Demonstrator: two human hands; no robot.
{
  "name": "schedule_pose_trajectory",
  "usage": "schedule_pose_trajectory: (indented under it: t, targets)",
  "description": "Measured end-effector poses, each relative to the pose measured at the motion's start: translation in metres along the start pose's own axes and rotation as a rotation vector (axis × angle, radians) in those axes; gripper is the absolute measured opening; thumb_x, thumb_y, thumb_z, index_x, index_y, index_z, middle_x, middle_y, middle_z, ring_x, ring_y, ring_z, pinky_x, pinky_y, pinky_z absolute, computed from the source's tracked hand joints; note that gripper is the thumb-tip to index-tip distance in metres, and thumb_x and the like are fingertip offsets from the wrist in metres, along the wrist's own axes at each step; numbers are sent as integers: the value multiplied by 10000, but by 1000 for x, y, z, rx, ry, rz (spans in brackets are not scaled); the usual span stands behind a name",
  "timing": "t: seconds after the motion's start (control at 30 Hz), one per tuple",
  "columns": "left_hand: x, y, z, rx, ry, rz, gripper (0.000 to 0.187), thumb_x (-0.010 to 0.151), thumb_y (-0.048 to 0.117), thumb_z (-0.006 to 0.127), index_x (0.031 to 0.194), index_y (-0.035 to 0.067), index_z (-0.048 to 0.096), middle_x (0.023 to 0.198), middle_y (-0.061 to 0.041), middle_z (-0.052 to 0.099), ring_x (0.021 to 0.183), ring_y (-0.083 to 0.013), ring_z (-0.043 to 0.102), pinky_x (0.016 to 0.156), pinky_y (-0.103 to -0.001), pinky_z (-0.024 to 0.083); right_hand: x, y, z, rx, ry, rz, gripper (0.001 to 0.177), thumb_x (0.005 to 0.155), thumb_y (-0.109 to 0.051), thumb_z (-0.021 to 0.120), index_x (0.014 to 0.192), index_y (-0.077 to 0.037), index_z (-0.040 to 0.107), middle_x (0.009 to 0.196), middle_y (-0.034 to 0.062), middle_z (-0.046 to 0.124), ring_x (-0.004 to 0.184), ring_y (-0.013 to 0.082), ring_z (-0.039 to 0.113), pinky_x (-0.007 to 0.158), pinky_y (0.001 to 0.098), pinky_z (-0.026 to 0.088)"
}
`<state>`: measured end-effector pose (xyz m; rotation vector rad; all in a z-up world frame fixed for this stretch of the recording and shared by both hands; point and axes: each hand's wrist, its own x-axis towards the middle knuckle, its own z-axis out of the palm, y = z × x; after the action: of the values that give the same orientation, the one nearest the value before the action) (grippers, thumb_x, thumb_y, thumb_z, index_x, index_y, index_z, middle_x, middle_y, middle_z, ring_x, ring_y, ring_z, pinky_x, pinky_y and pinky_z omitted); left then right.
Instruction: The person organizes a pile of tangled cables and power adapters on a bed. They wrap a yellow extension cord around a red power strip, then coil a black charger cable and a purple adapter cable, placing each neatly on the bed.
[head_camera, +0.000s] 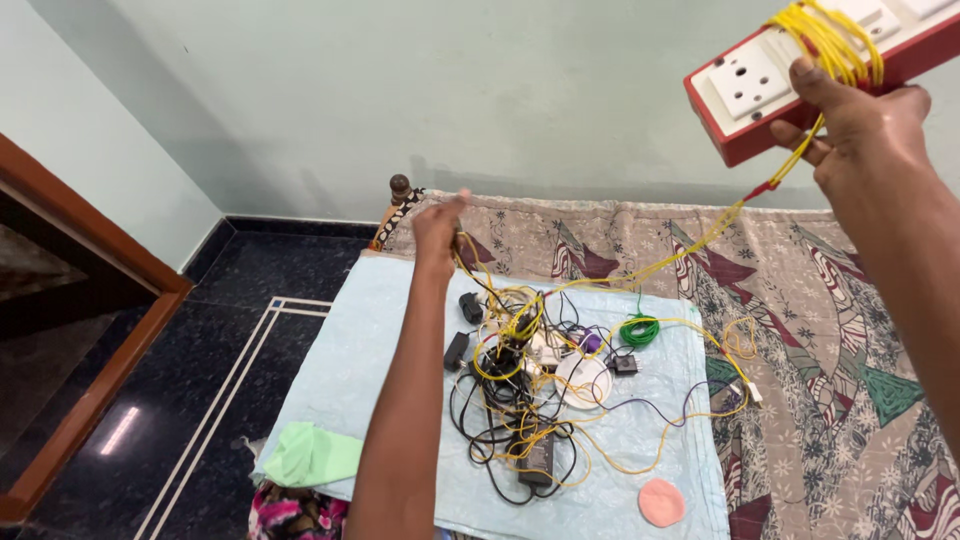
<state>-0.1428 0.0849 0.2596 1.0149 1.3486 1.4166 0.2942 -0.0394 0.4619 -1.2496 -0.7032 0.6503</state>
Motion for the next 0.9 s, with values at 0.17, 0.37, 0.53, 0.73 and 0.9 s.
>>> schedule_pose_trajectory:
  t: [0.17, 0.37, 0.53, 0.73, 0.9]
  targets:
    - [-27, -57, -38, 849, 182, 220, 590, 803, 440, 840, 1248, 133, 605, 1135, -167, 672, 1089, -354, 629, 882, -510, 518, 8, 2, 2, 30, 62, 19, 764, 909, -209, 916, 1346, -116, 296, 1320, 123, 569, 1124, 262, 711, 772, 352, 666]
    - [-85, -173, -52, 1175, -77, 276, 696, 759, 215, 828, 1384, 145, 530, 1453, -198, 479, 1369, -393, 411, 1013, -573, 453, -10, -8, 31, 141, 14, 34, 830, 863, -180, 921, 1360, -139, 258, 1352, 139, 607, 1139, 297, 689, 774, 369, 660]
    - [-127, -190, 16, 706, -426, 571, 544, 814, 183, 761, 1327, 66, 624, 1304, -188, 635, 1210, -369, 606, 1036, -448, 504, -53, -31, 74, 97, -11, 79, 820, 807, -200, 897, 1345, -103, 286, 1328, 161, 590, 1111, 286, 698, 764, 330, 653]
    - [-146, -190, 96, 775, -252, 284, 473, 827, 253, 819, 1200, 31, 630, 1050, -212, 669, 1007, -404, 654, 871, -505, 523, -117, -82, 90, 89, -93, 72, 747, 816, -250, 884, 1304, -27, 365, 1187, 139, 670, 1015, 260, 748, 725, 333, 653]
    - [-92, -248, 129, -173, -156, -346, 440, 871, 55, 579, 1309, 97, 607, 754, -104, 657, 709, -310, 649, 662, -485, 550, -161, -123, 68, 10, -192, -65, 713, 840, -259, 845, 1339, -20, 394, 1118, 114, 710, 930, 224, 772, 727, 331, 645]
